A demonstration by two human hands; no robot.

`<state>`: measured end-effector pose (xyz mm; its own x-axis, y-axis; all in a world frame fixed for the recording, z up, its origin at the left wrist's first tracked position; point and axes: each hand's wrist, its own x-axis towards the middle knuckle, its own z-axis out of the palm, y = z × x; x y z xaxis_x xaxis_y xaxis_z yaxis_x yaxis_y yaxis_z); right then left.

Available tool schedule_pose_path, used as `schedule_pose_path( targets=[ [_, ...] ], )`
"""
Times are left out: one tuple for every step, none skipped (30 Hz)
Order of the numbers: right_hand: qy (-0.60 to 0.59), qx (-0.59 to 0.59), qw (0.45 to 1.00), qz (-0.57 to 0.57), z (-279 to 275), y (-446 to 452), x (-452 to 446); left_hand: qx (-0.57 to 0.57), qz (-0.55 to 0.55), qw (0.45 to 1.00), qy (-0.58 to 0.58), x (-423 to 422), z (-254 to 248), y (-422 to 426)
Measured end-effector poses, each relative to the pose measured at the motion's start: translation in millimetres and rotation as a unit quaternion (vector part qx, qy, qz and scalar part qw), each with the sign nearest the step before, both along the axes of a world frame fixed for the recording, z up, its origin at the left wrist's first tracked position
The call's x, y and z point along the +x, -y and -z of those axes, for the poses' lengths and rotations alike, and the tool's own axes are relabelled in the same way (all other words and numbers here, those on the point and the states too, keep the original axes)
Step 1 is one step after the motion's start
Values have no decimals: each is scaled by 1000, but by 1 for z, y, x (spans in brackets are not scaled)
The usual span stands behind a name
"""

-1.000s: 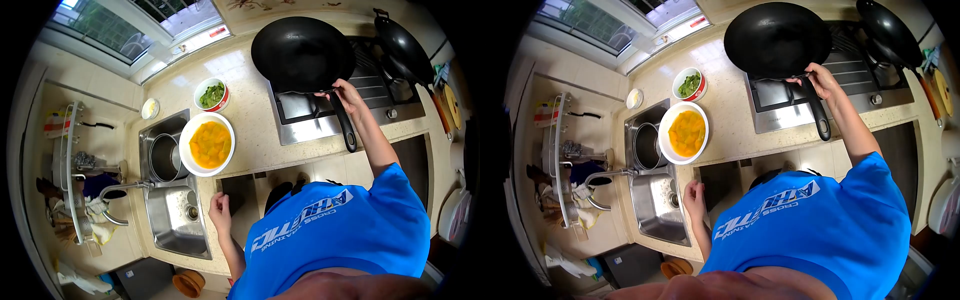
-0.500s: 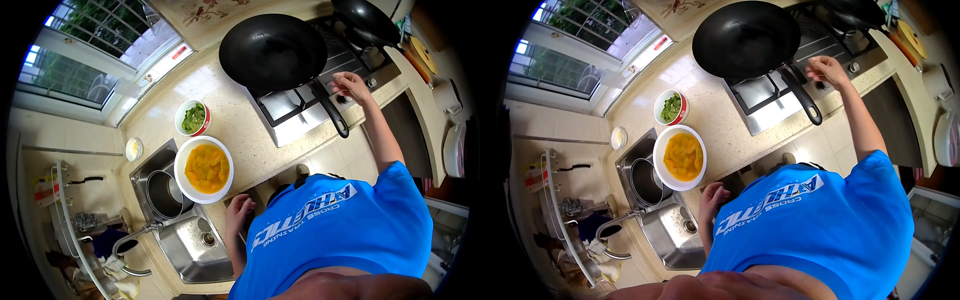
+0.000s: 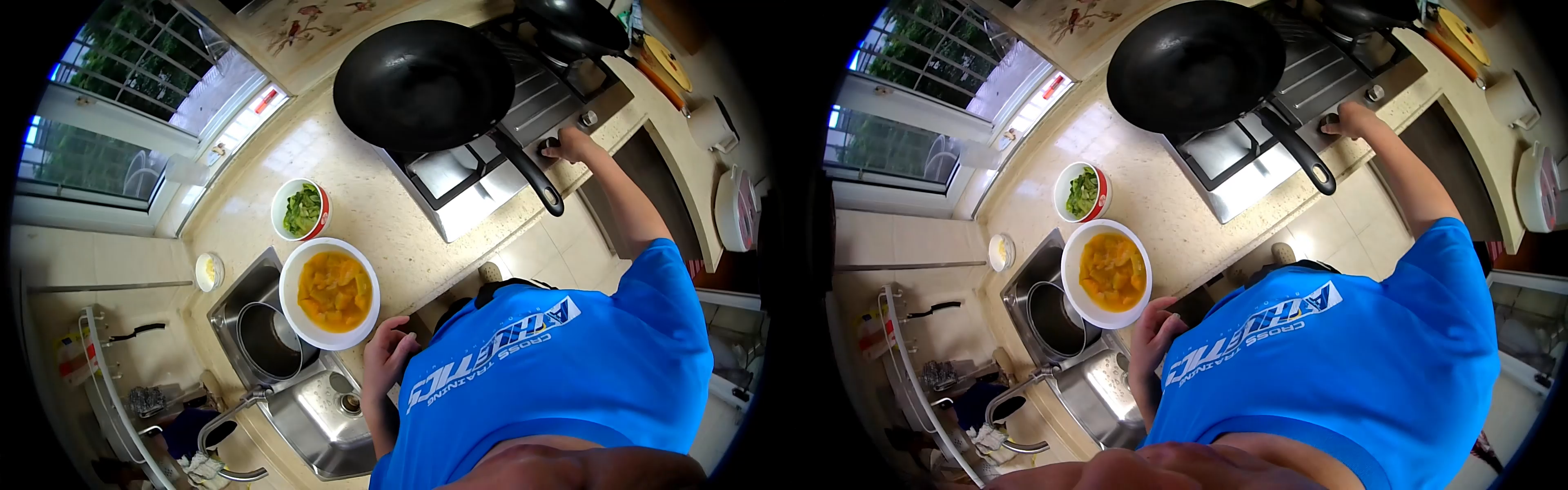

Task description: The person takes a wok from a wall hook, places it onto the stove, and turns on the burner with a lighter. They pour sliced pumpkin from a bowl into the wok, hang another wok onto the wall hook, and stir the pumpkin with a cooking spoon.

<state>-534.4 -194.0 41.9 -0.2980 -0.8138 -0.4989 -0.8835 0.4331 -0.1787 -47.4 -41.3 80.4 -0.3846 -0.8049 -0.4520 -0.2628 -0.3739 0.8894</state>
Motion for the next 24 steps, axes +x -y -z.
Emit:
schedule_pose_path(
  targets=[
    [1, -4, 1000, -8, 2, 2, -2, -4, -8, 1000, 1, -1, -5, 1],
    [24, 16, 1000, 10, 2, 3, 3, -15, -3, 1000, 2, -2, -11, 4],
    [48, 35, 998, 27, 3, 7, 7, -27, 1, 1000, 4, -2, -17, 7],
    [52, 55, 997, 11, 9, 13, 2, -34, -14, 999, 9, -1, -22, 10],
    [54, 75, 996, -5, 15, 19, -6, -81, 8, 996, 29, 0, -28, 14],
    [40, 94, 994, -27, 18, 24, -10, -126, 31, 990, 49, 1, -33, 19],
    [26, 113, 992, -48, 18, 28, -9, -131, 17, 990, 53, 3, -40, 25],
    [-33, 131, 983, -127, 16, 31, -8, -141, 30, 987, 75, 6, -48, 32],
    [-93, 146, 963, -205, 12, 35, -5, -152, 41, 983, 96, 11, -54, 39],
    [-84, 141, 965, -205, 16, 37, -8, -186, 47, 975, 113, 18, -51, 47],
    [-76, 138, 966, -204, 20, 37, -13, -190, 36, 974, 116, 22, -55, 57],
    [-84, 146, 961, -219, 21, 40, -14, -192, 29, 974, 120, 24, -61, 71],
    [-92, 155, 956, -232, 23, 41, -14, -193, 23, 973, 124, 26, -66, 86],
    [-96, 150, 955, -239, 25, 41, -15, -187, 16, 977, 97, 33, -61, 102],
    [-115, 121, 946, -280, 33, 41, -21, -182, 9, 981, 71, 38, -57, 121],
    [-120, 127, 943, -282, 34, 42, -21, -186, 21, 979, 83, 37, -67, 142],
    [-126, 134, 941, -283, 34, 42, -21, -189, 34, 977, 95, 35, -75, 163],
    [-112, 148, 947, -261, 24, 41, -14, -196, 30, 977, 77, 36, -72, 185],
    [-97, 162, 953, -238, 14, 40, -8, -203, 27, 977, 60, 38, -64, 209],
    [-94, 166, 952, -240, 16, 42, -10, -204, 35, 976, 70, 40, -56, 234],
    [-95, 192, 945, -248, 21, 46, -15, -205, 44, 974, 81, 41, -51, 259],
    [-97, 205, 945, -235, 18, 47, -13, -195, 32, 974, 107, 38, -52, 281],
    [-99, 218, 945, -222, 16, 47, -11, -185, 20, 974, 132, 33, -52, 301],
    [-102, 209, 944, -234, 20, 46, -14, -190, 19, 973, 131, 30, -49, 322]
  ],
)
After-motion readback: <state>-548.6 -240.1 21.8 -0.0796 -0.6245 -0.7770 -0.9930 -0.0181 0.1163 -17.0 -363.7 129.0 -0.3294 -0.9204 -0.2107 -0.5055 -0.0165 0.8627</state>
